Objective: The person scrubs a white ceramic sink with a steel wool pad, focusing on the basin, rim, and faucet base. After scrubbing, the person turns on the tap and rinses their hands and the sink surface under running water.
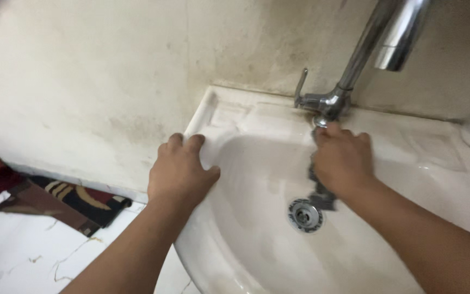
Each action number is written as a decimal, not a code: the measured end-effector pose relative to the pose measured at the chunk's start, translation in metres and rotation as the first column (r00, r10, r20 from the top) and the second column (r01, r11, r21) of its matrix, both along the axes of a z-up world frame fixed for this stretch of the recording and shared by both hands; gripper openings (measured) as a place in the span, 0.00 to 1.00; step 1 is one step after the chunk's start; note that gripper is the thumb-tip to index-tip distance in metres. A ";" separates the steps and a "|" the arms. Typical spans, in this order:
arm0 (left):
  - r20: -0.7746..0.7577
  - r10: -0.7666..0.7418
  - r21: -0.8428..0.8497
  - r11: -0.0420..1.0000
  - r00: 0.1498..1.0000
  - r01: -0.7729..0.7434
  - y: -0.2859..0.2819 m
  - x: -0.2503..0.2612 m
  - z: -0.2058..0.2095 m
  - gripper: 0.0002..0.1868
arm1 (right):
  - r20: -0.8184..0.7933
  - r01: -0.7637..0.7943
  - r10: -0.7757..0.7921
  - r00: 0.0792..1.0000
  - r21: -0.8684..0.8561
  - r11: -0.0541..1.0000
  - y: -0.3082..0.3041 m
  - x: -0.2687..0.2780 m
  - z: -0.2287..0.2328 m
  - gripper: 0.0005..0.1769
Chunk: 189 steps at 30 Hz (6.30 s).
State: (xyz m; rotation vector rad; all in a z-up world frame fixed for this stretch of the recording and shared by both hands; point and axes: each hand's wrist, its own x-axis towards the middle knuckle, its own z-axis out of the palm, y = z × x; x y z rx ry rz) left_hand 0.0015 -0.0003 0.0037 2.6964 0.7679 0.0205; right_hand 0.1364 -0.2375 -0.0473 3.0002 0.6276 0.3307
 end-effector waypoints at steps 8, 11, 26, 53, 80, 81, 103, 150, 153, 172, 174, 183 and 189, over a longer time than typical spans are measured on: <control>0.004 0.001 0.032 0.999 1.000 -0.001 -0.002 0.001 0.000 0.37 | -0.006 -0.023 0.023 1.000 -0.009 1.000 0.041 0.022 0.010 0.17; -0.019 0.003 0.039 0.999 1.000 -0.002 -0.001 0.003 -0.001 0.38 | -0.036 0.004 -0.003 0.999 0.024 1.000 0.012 -0.003 0.010 0.23; -0.030 0.011 0.062 0.998 0.999 -0.009 -0.002 0.000 0.001 0.38 | 0.012 -0.055 0.056 0.998 -0.090 0.994 0.010 -0.008 0.003 0.18; -0.052 0.003 -0.017 1.000 0.999 -0.004 -0.001 0.001 0.004 0.40 | -0.617 0.309 -0.308 0.724 -0.109 0.945 0.055 0.014 0.078 0.66; -0.123 -0.048 -0.038 0.998 0.991 0.043 -0.002 0.003 0.011 0.39 | 0.027 -0.057 0.053 0.998 0.141 0.988 0.051 -0.007 0.002 0.37; -0.142 -0.047 -0.045 0.998 0.989 0.041 -0.002 0.005 0.012 0.39 | -0.011 -0.035 0.036 0.999 0.091 0.995 0.048 -0.014 0.004 0.36; -0.098 -0.089 -0.065 0.994 0.991 0.083 0.002 0.005 0.003 0.39 | -0.397 0.189 -0.235 0.887 -0.152 0.970 0.054 0.015 0.040 0.33; -0.096 -0.086 -0.030 0.996 0.992 0.083 0.003 0.006 0.002 0.41 | -0.502 0.265 -0.328 0.800 -0.194 0.944 0.047 -0.005 0.029 0.69; -0.098 -0.093 -0.018 0.996 0.991 0.092 0.003 0.006 0.000 0.42 | -0.535 0.305 -0.315 0.784 -0.110 0.946 0.055 0.007 0.043 0.55; -0.119 -0.091 -0.034 0.996 0.989 0.087 0.001 0.006 0.006 0.41 | -0.625 0.355 -0.243 0.741 0.058 0.933 0.064 0.021 0.063 0.38; -0.126 -0.086 -0.034 0.996 0.988 0.082 0.000 0.006 0.006 0.41 | -0.587 0.352 -0.278 0.761 0.014 0.936 0.065 0.012 0.061 0.45; -0.076 -0.114 -0.029 0.993 0.991 0.112 0.001 0.006 0.000 0.43 | -0.660 0.414 -0.270 0.701 0.068 0.908 0.073 0.020 0.052 0.43; -0.049 -0.098 -0.021 0.995 0.994 0.097 0.003 0.007 -0.002 0.41 | -0.599 0.285 -0.161 0.785 0.119 0.951 0.101 0.030 0.049 0.50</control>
